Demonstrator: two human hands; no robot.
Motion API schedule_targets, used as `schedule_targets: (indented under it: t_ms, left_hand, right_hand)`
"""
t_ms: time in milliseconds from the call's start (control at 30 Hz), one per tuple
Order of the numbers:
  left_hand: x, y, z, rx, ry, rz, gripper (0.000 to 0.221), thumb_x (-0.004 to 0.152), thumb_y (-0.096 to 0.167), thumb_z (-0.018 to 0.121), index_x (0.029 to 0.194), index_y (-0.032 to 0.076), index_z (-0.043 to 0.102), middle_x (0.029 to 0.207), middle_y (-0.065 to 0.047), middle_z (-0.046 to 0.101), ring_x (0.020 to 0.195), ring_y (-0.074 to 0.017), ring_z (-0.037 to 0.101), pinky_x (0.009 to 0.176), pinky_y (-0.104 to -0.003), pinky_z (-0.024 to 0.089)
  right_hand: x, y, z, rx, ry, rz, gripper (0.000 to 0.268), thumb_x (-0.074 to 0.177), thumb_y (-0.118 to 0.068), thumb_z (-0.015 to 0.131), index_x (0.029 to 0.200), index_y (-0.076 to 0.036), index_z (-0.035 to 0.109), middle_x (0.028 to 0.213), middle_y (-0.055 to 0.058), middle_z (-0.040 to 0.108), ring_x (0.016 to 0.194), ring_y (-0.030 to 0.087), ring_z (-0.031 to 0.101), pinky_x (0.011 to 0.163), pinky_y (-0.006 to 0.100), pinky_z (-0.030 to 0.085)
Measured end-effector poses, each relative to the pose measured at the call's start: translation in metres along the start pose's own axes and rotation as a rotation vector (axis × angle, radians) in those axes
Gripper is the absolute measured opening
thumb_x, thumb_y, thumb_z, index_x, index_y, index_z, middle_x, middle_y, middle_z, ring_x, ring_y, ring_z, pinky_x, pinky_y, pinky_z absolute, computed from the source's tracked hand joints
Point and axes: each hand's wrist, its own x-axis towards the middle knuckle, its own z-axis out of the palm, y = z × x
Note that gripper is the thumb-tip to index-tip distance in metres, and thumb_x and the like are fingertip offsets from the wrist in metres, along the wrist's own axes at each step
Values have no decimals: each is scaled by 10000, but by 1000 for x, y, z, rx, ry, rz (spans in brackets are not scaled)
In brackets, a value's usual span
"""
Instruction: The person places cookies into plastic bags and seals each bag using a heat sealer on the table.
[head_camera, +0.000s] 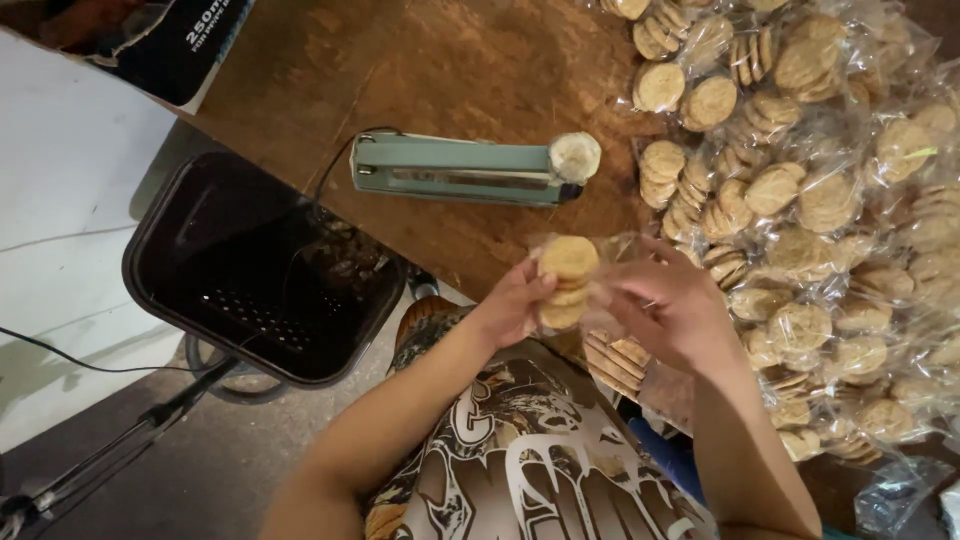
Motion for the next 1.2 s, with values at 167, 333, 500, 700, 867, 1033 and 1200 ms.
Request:
schedule_targets:
  t_ms: [167,333,500,700,867,1033,1200]
  left_hand:
    - [4,12,12,152,34,163,685,926,59,750,1513,67,398,1370,-109,594,1253,-258,621,1058,-419,554]
    - [8,24,15,143,-3,117,593,883,-11,778,1368,90,451,1285,-130,594,1199,-284,624,1033,-456,553]
    - [13,28,15,248,83,78,599,855,-5,771,1388,86,514,1272,-85,606,1165,-208,645,1002,-387,564]
    - [21,19,10,203,120,77,542,832,3,790,1324,35,565,1165,-79,677,1072,-220,671,953,-405,557]
    - [28,33,-10,699,220,-51,558,805,87,835,1309,17,604,1198,-87,714,1093,-190,686,975,-333,553]
    - [54,20,-28,757,490,36,523,798,73,782,1290,11,616,1177,-100,727,1065,-203,693,922,-328,562]
    - [75,12,-39,217,724,308,523,828,38,752,1311,50,550,1178,-67,673,1039,-202,667,857,-364,561]
  right_hand:
    - [-4,-8,4,136,-66,174,408,923,-234,720,1299,-83,675,1069,157,765,922,201,766,751,336,660]
    - [8,18,15,35,-210,754,549,1002,-340,538,1545,-274,494,852,117,777,653,192,742,609,340,632]
    - [6,49,19,159,-184,799,503,1091,-435,414,1305,-78,698,813,110,765,577,206,732,533,359,618]
    - [22,45,12,240,-318,765,540,1044,-441,347,1554,-285,433,950,162,752,720,231,750,615,351,646]
    - [44,49,0,10,-512,792,562,1006,-431,375,1566,-445,338,1320,129,681,902,261,762,851,410,668]
    - [61,113,-16,46,-495,420,791,942,-287,600,1659,-232,271,1580,159,449,1251,318,558,1068,470,462]
    - [100,146,-72,-63,-119,423,626,1027,-256,600,1619,-137,433,1399,180,671,1199,235,658,1099,342,439]
